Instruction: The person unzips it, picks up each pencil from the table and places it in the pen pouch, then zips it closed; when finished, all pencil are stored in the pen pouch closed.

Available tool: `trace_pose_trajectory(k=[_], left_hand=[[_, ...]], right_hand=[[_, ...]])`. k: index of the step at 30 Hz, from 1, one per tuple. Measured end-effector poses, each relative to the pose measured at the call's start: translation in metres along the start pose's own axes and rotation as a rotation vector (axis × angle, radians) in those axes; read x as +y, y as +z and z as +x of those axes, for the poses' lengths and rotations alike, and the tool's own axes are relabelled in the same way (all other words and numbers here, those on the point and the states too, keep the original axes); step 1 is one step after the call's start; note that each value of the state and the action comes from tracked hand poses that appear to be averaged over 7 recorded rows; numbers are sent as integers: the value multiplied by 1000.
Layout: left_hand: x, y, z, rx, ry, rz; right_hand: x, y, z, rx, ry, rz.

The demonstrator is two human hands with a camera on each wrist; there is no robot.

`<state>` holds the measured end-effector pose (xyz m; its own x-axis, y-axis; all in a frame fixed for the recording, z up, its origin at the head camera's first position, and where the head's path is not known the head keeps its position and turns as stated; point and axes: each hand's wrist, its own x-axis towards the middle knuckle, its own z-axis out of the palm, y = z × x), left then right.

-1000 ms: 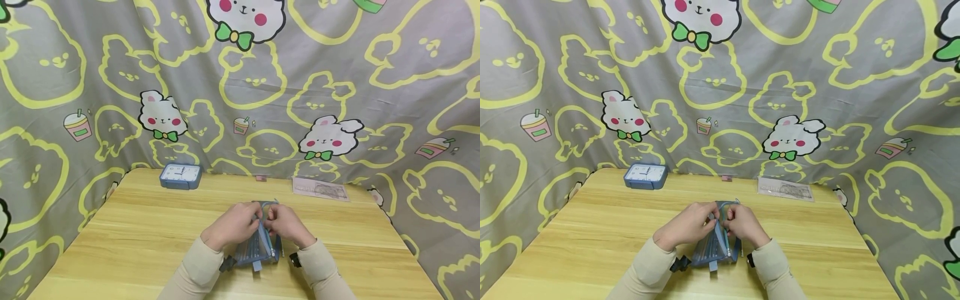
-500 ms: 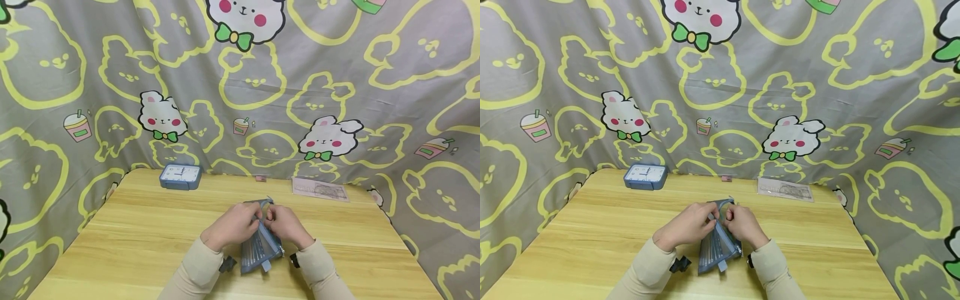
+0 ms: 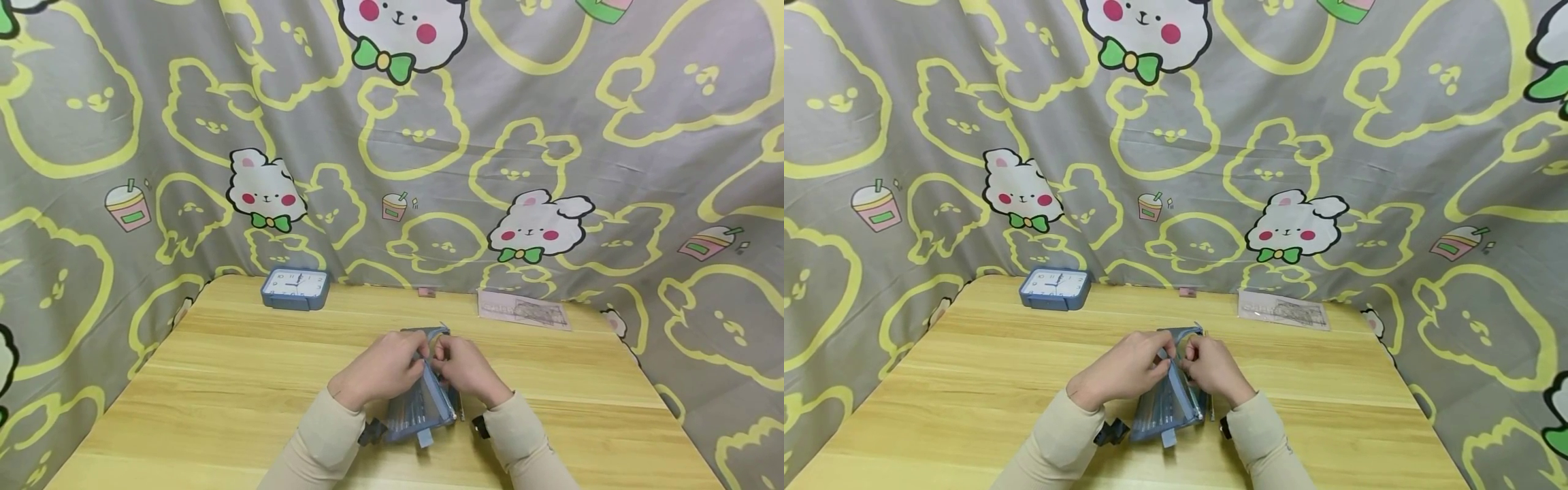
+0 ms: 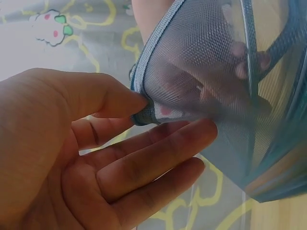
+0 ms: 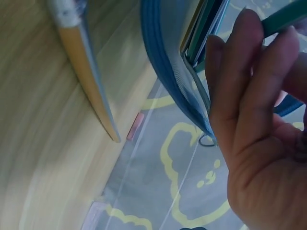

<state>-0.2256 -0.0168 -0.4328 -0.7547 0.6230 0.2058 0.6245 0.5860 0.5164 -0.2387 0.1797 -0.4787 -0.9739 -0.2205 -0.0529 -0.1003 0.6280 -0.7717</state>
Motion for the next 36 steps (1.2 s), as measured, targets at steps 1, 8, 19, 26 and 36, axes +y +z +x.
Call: trace_pose_trajectory(k=[1,8,19,26,36], left_hand=[[0,0,0,-2,3,-4],[0,0,0,-8,22,-20],[1,-1,0,-12,16,-49],[1,-1,1,-12,-8,-57],[-4,-2,-2,1,-30,87]], right_hand=[[0,0,0,-1,7,18],[-4,3,0,24,38,59],[-5,11,1,59,6,22],[-4,-9,-5,63,30,45],[15,-57,-8,171,81,-58]])
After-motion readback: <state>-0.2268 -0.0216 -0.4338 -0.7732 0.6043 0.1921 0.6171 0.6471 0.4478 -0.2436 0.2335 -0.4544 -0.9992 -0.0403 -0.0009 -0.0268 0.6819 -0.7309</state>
